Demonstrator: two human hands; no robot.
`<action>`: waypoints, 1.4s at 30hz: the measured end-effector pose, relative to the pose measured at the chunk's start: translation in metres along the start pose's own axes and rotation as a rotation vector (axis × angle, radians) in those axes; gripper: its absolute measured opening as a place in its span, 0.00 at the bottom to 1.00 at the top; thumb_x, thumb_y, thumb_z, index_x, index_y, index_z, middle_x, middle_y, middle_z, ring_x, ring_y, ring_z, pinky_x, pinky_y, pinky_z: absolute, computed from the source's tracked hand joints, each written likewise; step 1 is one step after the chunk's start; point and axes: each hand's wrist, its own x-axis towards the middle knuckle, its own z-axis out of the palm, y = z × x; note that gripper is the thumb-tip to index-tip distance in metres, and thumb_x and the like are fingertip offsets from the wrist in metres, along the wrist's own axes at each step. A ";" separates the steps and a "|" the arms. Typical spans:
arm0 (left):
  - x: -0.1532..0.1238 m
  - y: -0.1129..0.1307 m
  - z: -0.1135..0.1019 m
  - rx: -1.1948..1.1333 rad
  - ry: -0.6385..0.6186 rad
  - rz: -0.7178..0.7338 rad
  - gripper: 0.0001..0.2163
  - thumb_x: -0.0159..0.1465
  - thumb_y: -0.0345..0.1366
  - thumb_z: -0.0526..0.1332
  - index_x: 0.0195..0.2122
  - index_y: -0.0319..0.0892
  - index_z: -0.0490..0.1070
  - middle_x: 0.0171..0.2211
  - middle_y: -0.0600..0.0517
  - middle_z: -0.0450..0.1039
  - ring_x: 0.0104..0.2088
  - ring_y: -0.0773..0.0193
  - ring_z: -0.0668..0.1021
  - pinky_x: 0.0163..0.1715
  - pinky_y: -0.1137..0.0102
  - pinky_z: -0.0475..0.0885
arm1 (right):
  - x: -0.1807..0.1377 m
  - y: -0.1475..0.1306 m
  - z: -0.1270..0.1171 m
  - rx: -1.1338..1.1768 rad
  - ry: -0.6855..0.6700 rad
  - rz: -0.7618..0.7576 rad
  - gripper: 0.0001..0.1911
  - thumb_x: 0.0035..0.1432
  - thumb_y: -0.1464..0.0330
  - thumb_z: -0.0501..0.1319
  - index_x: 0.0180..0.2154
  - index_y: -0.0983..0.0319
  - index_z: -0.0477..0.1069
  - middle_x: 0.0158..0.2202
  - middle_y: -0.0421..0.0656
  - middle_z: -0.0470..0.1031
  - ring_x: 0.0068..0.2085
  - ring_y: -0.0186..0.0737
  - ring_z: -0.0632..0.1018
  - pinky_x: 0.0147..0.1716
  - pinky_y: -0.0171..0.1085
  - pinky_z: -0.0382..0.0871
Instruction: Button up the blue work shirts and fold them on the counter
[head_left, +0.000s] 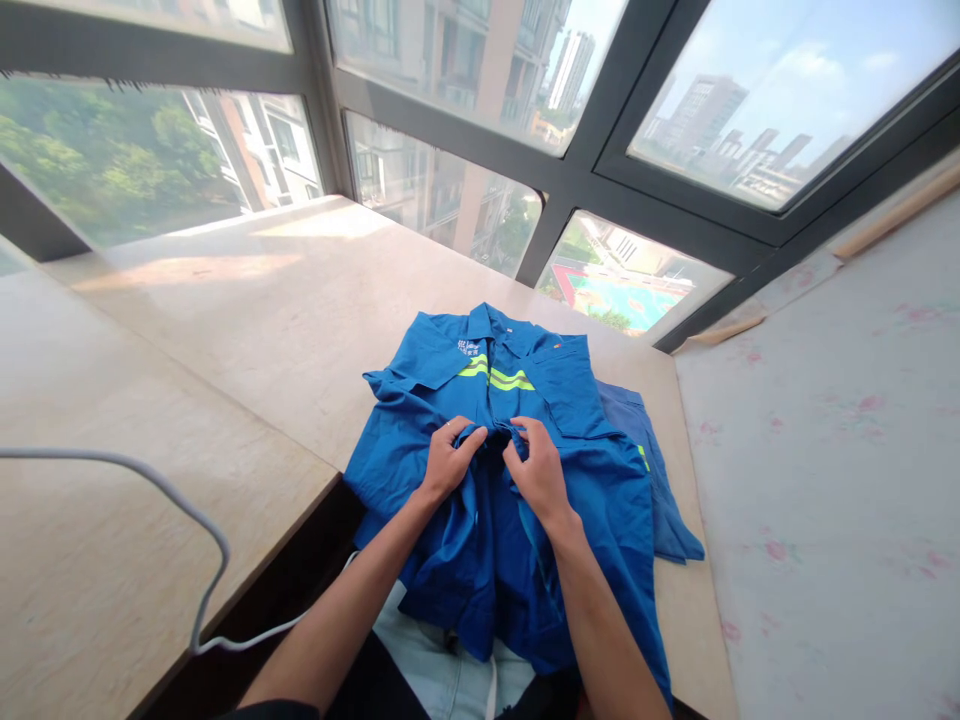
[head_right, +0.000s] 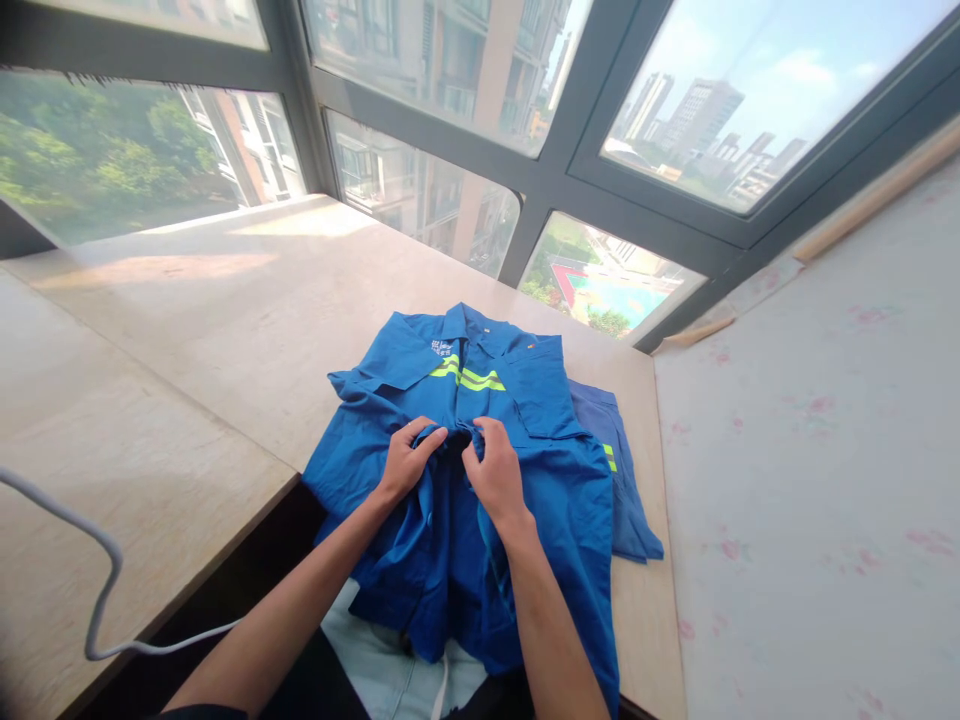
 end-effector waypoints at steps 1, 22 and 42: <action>0.000 0.000 0.001 0.015 0.015 -0.009 0.13 0.63 0.43 0.58 0.24 0.42 0.68 0.25 0.54 0.70 0.29 0.65 0.72 0.34 0.70 0.68 | 0.001 0.001 -0.006 0.066 0.005 0.040 0.14 0.58 0.69 0.56 0.47 0.61 0.71 0.45 0.49 0.75 0.46 0.47 0.77 0.47 0.46 0.74; -0.002 -0.014 0.017 0.709 -0.148 0.199 0.08 0.63 0.35 0.63 0.41 0.42 0.78 0.34 0.47 0.77 0.38 0.56 0.75 0.37 0.63 0.65 | 0.030 0.010 -0.018 -0.269 -0.390 -0.208 0.10 0.57 0.71 0.61 0.41 0.57 0.75 0.44 0.44 0.78 0.47 0.45 0.78 0.45 0.41 0.72; 0.000 -0.007 0.020 0.821 -0.198 0.168 0.11 0.69 0.34 0.54 0.43 0.46 0.77 0.36 0.49 0.76 0.39 0.58 0.73 0.37 0.64 0.60 | 0.020 0.048 0.002 0.131 -0.193 -0.085 0.05 0.60 0.67 0.59 0.33 0.58 0.73 0.43 0.46 0.81 0.46 0.48 0.79 0.48 0.46 0.71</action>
